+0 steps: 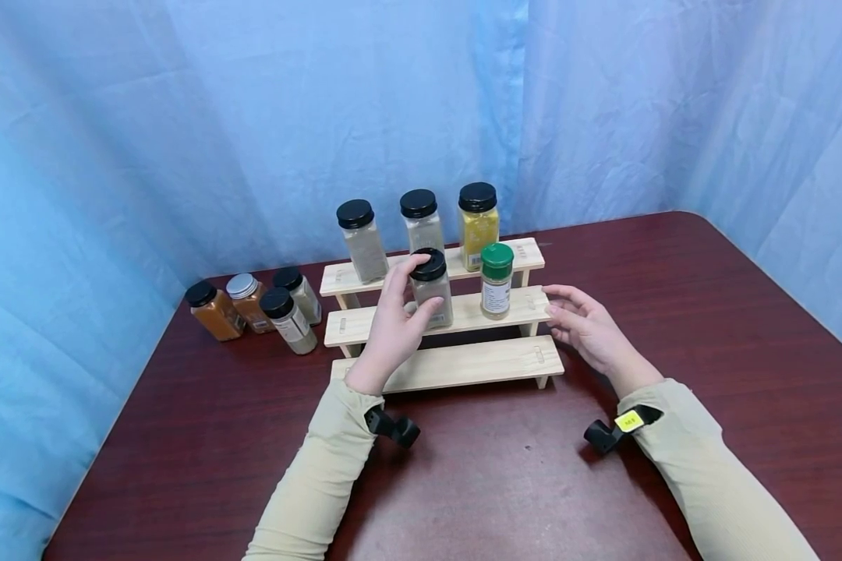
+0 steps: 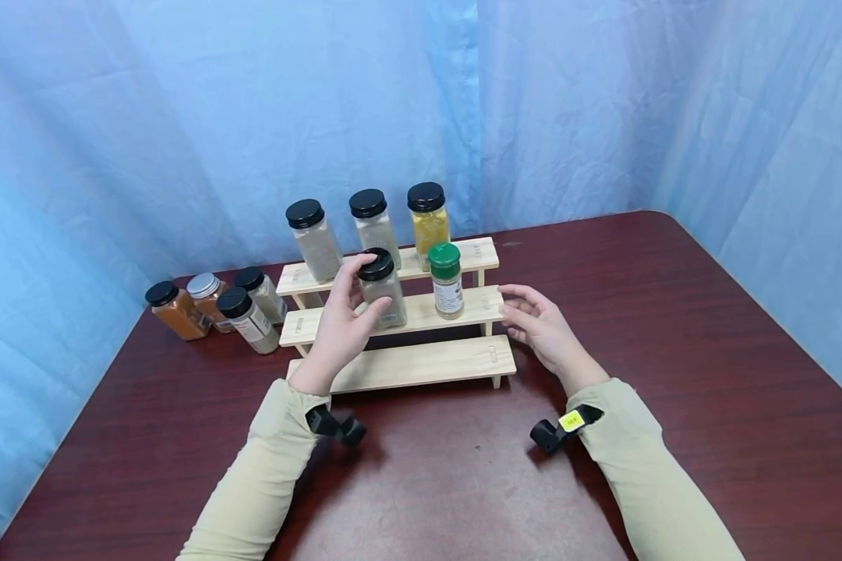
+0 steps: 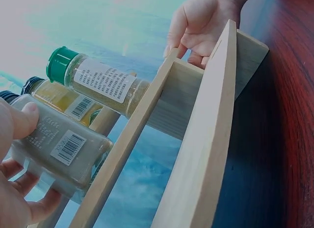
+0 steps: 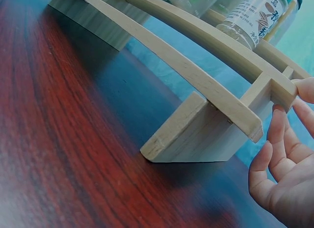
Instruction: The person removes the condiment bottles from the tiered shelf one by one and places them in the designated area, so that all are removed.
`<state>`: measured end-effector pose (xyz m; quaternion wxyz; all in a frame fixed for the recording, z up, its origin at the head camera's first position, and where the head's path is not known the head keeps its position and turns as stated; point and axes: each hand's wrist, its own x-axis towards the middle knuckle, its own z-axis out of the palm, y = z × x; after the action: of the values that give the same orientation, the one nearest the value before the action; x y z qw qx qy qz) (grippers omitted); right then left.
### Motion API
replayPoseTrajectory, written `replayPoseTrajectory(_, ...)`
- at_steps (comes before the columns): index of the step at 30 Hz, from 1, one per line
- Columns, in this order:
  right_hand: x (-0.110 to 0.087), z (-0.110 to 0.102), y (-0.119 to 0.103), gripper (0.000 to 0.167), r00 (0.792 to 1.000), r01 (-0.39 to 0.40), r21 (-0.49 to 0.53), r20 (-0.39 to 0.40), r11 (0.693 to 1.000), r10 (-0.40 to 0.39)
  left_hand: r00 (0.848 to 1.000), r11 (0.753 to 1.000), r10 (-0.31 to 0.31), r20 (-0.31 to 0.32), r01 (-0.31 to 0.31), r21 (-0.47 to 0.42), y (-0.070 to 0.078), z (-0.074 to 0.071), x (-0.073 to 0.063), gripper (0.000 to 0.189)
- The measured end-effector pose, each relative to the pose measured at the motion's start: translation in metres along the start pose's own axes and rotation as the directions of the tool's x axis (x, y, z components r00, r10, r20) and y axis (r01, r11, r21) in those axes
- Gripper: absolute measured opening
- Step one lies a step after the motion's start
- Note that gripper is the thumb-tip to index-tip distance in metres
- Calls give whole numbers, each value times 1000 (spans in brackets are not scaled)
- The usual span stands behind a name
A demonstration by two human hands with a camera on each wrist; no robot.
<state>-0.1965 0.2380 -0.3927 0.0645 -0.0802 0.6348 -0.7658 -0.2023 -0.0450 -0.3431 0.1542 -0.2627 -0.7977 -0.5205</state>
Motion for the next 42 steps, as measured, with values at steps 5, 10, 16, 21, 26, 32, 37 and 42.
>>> replayPoseTrajectory(5, 1, 0, 0, 20, 1000, 4, -2, 2, 1000, -4, 1000, 999, -18, -20, 17, -44, 0, 0, -2, 53)
replayPoseTrajectory(10, 0, 0, 0, 21, 1000, 2, 5, 3, 1000, -2, 998, 997, -37, -58, 33, -67, -1, 0, -6, 54)
replayPoseTrajectory(16, 0, 0, 1, 20, 1000, -2, 6, 10, 1000, 2, 988, 993, -55, -147, 38, -115, -5, 1, -12, 53)
replayPoseTrajectory(21, 1, -1, 3, 21, 1000, 0, 4, 13, 1000, 0, 983, 994, -45, -178, 26, -109, -4, 0, -17, 54)
replayPoseTrajectory(26, 0, -1, 3, 22, 1000, 5, 10, 17, 1000, -5, 980, 995, -43, -192, 23, -101, -1, -5, -21, 53)
replayPoseTrajectory(32, 1, -1, 4, 22, 1000, 15, 25, 17, 1000, -15, 978, 989, -69, -197, 40, -145, 3, -13, -26, 54)
replayPoseTrajectory(37, 2, -1, 4, 22, 1000, 16, 34, 24, 999, -16, 978, 989, -59, -202, 30, -144, 2, -17, -32, 54)
replayPoseTrajectory(42, 0, 0, 3, 22, 1000, 11, 29, 16, 1000, -11, 975, 992, -12, -222, -16, -125, 3, -24, -39, 55)
